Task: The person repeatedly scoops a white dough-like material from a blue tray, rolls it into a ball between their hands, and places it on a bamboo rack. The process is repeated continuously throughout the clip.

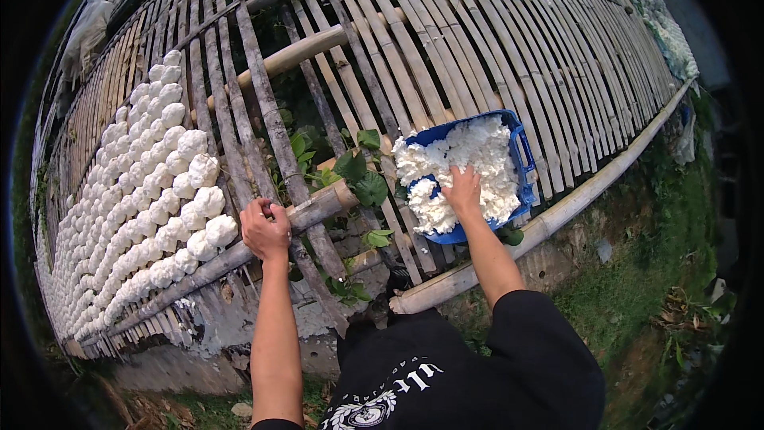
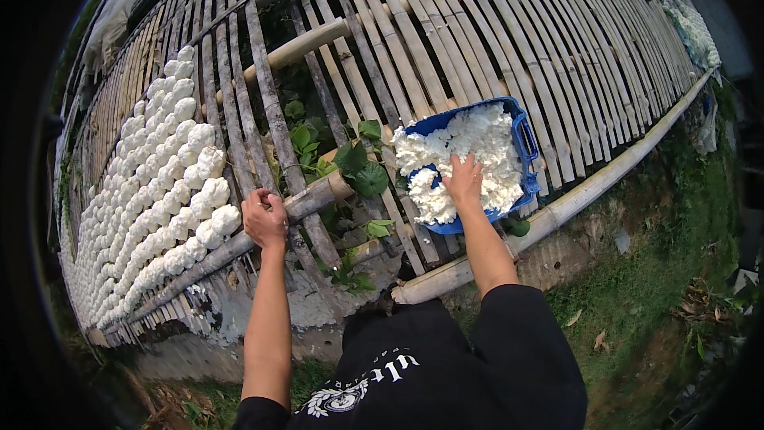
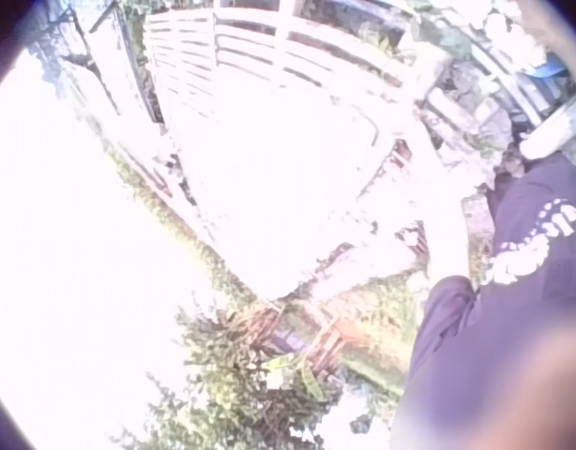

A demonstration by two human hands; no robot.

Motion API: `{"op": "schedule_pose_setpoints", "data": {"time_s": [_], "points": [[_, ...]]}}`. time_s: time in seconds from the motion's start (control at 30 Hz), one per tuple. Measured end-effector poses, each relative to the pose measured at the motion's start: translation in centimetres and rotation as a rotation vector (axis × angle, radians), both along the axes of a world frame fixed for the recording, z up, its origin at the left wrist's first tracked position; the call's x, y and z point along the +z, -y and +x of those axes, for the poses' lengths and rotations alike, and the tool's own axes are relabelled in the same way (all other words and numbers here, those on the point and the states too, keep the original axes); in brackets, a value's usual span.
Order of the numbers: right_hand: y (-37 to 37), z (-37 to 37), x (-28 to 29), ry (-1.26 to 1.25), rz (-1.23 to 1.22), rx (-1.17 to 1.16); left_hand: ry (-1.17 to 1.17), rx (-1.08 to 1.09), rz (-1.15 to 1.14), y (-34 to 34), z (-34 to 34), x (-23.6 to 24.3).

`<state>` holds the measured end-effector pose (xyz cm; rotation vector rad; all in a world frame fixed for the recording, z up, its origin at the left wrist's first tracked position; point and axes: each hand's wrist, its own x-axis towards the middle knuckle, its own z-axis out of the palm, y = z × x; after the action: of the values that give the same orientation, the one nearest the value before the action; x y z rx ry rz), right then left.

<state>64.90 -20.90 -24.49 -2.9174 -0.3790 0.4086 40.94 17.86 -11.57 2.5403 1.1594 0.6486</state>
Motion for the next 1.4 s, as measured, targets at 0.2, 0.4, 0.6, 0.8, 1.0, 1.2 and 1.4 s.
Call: {"op": "schedule_pose_setpoints", "data": {"time_s": [0.2, 0.4, 0.6, 0.8, 1.0, 1.2, 1.4], "points": [[4.1, 3.0, 3.9, -0.11, 0.184, 0.26, 0.014, -0.014, 0.034, -0.1, 0.0, -0.2], [1.2, -3.3, 4.1, -0.047, -0.167, 0.1, -0.02, -0.012, 0.031, -0.2, -0.2, -0.3], [0.9, -0.2, 0.5, 0.016, -0.016, -0.074, 0.0, -0.027, 0.015, -0.1, -0.1, -0.3], [4.9, 3.7, 1.1, -0.054, 0.481, -0.199, 0.048, -0.172, -0.136, -1.4, -1.5, -0.3], [6.5, 2.4, 10.0, -0.535, 1.218, -0.505, 0.395, -0.039, -0.256, 6.3, 0.1, 3.7], [1.5, -7.0, 22.9, -0.679, 1.216, 0.169, 0.622, -0.078, -2.237, 20.8, 1.2, 6.6], [-3.5, -16.8, 24.7, 0.008, 0.493, 0.948, 0.805, -0.167, -2.689, 20.8, -1.9, 4.6]]}}
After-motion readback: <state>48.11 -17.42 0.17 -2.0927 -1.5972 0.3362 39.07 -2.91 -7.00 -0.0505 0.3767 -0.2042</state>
